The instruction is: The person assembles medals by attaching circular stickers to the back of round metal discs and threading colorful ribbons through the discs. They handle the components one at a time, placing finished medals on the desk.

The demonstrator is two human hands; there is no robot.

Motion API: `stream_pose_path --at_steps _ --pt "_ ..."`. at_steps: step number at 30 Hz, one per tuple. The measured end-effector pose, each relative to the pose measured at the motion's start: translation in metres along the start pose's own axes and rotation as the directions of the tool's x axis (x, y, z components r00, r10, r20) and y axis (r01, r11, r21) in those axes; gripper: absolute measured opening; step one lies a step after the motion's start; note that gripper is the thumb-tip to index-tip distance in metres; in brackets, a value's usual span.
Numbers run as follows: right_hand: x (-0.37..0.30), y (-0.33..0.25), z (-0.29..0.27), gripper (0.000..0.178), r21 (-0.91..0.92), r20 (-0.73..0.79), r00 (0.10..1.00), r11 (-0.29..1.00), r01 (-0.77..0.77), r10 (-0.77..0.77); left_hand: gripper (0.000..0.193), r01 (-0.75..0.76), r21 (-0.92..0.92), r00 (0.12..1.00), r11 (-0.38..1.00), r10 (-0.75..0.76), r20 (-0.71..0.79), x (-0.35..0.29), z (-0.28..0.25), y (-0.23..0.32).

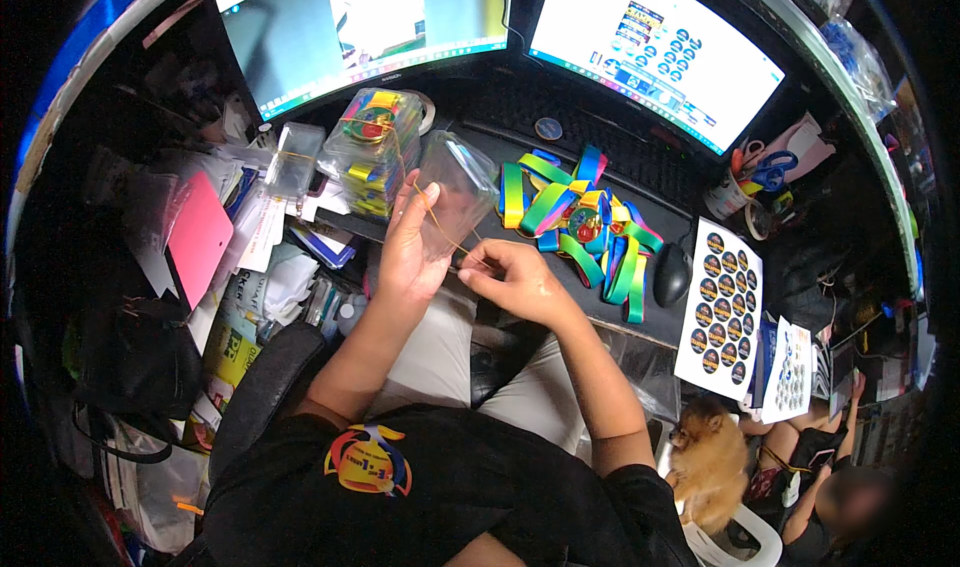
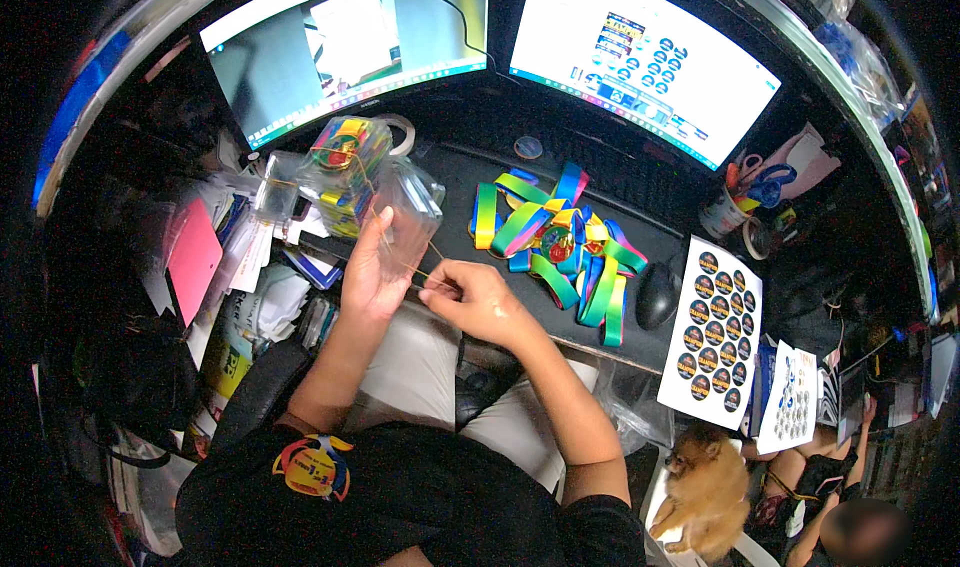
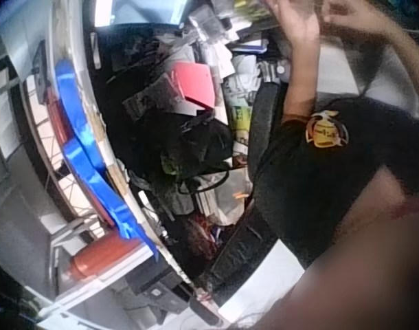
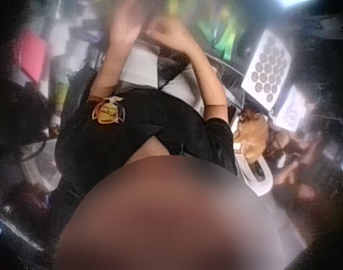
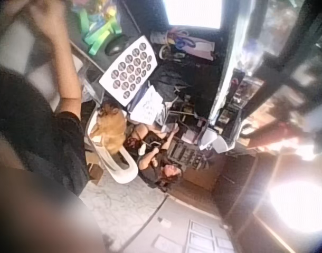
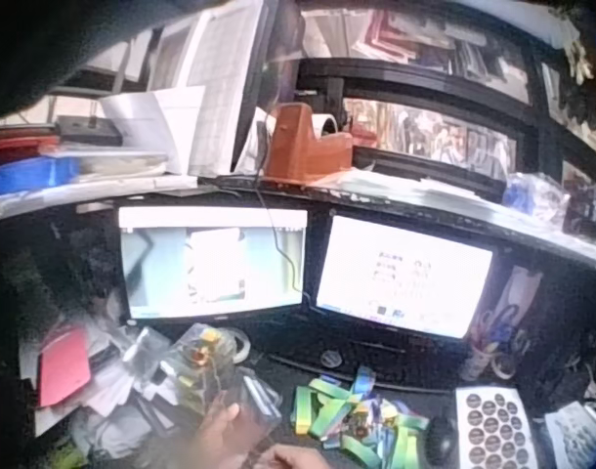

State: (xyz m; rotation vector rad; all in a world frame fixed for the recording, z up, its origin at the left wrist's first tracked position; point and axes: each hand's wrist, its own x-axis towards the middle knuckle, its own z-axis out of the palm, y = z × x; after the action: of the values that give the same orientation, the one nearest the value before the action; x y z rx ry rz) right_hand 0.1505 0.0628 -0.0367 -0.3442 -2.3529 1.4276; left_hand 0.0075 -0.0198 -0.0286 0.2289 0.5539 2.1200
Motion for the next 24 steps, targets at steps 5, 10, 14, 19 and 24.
stream_pose_path --at_steps 5,10,14,19,24 --pt "0.011 0.025 -0.035 0.019 0.049 -0.478 0.878 0.999 -0.006 0.029 0.059 -0.150 0.251 0.955 0.956 0.074 0.287 -0.018 0.002 0.004" --pt "0.019 0.021 -0.048 0.034 0.607 -0.622 0.684 0.787 0.114 0.381 0.067 -0.163 0.308 0.853 0.937 -0.023 0.522 -0.029 -0.001 -0.006" --pt "0.012 0.008 -0.048 0.049 0.992 -0.104 0.979 -0.054 0.115 0.175 0.062 0.022 0.070 0.874 0.997 -0.053 0.483 -0.023 -0.004 -0.009" --pt "-0.007 -0.016 -0.029 0.064 0.903 -0.427 0.900 0.090 0.420 0.090 0.041 0.471 -0.438 0.815 0.766 -0.188 0.548 -0.018 -0.006 -0.016" --pt "-0.011 -0.037 -0.034 0.102 0.223 -0.453 0.779 0.790 0.570 -0.434 0.042 0.502 -0.394 0.847 0.770 -0.344 0.406 -0.023 -0.001 -0.016"
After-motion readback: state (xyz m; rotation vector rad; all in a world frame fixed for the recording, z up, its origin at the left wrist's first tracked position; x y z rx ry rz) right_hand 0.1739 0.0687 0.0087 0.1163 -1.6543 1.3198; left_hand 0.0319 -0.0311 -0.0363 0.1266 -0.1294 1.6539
